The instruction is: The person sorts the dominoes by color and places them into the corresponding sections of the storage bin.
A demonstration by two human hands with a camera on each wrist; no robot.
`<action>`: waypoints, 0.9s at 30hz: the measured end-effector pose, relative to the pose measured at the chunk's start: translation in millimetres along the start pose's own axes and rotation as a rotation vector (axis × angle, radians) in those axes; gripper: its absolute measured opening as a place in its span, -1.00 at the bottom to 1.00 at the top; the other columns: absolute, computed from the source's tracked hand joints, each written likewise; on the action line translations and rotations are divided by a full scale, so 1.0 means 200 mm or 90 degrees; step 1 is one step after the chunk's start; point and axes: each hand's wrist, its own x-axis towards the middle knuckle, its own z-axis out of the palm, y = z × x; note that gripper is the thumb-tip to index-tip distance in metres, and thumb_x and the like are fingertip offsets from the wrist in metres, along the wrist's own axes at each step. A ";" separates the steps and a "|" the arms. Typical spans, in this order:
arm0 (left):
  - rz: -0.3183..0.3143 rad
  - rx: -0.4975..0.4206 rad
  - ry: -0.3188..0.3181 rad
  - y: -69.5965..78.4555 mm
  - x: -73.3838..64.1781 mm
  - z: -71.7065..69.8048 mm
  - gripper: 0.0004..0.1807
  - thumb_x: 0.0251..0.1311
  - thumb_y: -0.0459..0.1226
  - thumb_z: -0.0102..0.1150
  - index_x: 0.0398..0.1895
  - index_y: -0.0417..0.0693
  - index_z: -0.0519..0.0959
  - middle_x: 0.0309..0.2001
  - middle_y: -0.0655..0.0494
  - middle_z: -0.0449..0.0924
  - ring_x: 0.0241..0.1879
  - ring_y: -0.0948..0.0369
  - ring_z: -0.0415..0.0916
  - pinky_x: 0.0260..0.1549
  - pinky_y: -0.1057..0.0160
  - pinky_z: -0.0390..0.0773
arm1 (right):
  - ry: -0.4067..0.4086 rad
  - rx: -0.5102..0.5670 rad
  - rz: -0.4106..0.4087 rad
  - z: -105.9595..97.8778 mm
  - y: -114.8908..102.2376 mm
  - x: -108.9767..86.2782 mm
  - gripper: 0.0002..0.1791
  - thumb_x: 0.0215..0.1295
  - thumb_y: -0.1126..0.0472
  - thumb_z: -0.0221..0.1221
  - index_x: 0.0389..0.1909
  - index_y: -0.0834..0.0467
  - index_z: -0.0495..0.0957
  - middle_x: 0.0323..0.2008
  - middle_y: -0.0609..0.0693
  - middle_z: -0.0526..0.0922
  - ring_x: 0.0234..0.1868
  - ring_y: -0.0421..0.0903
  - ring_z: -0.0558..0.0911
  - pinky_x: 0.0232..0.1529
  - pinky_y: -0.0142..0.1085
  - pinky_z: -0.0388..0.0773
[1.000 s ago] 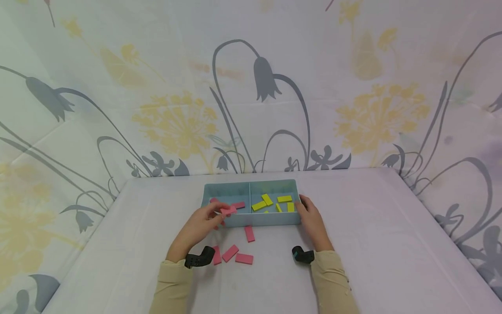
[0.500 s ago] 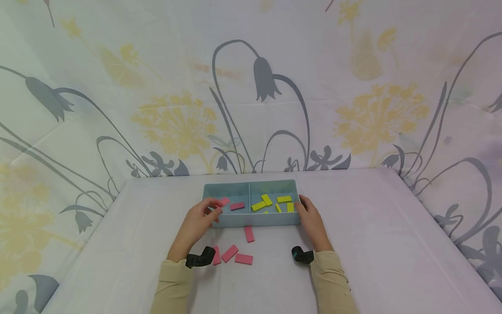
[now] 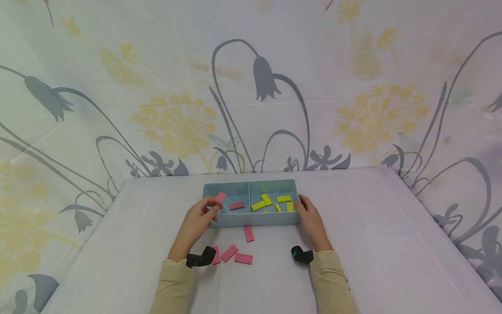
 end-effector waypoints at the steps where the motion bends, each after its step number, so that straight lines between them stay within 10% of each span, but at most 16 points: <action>1: -0.001 -0.003 -0.001 0.00 0.00 0.00 -0.87 0.23 -0.11 0.00 -0.19 0.21 0.49 -0.22 0.07 0.56 -0.43 0.14 0.48 -0.54 0.23 0.42 | 0.000 -0.001 0.000 0.00 0.00 0.00 -0.30 0.32 -0.19 -0.24 0.33 0.16 0.03 0.32 0.14 0.07 0.33 0.08 0.00 0.24 0.04 -0.02; 27: -0.014 0.002 -0.017 -0.01 0.01 0.00 -0.69 0.23 -0.12 -0.01 0.03 0.12 0.47 -0.51 0.04 0.50 -0.54 0.16 0.44 -0.52 0.22 0.46 | -0.003 0.005 0.013 0.00 -0.02 -0.01 -0.31 0.32 -0.19 -0.24 0.33 0.15 0.03 0.32 0.13 0.06 0.33 0.08 0.00 0.24 0.05 -0.03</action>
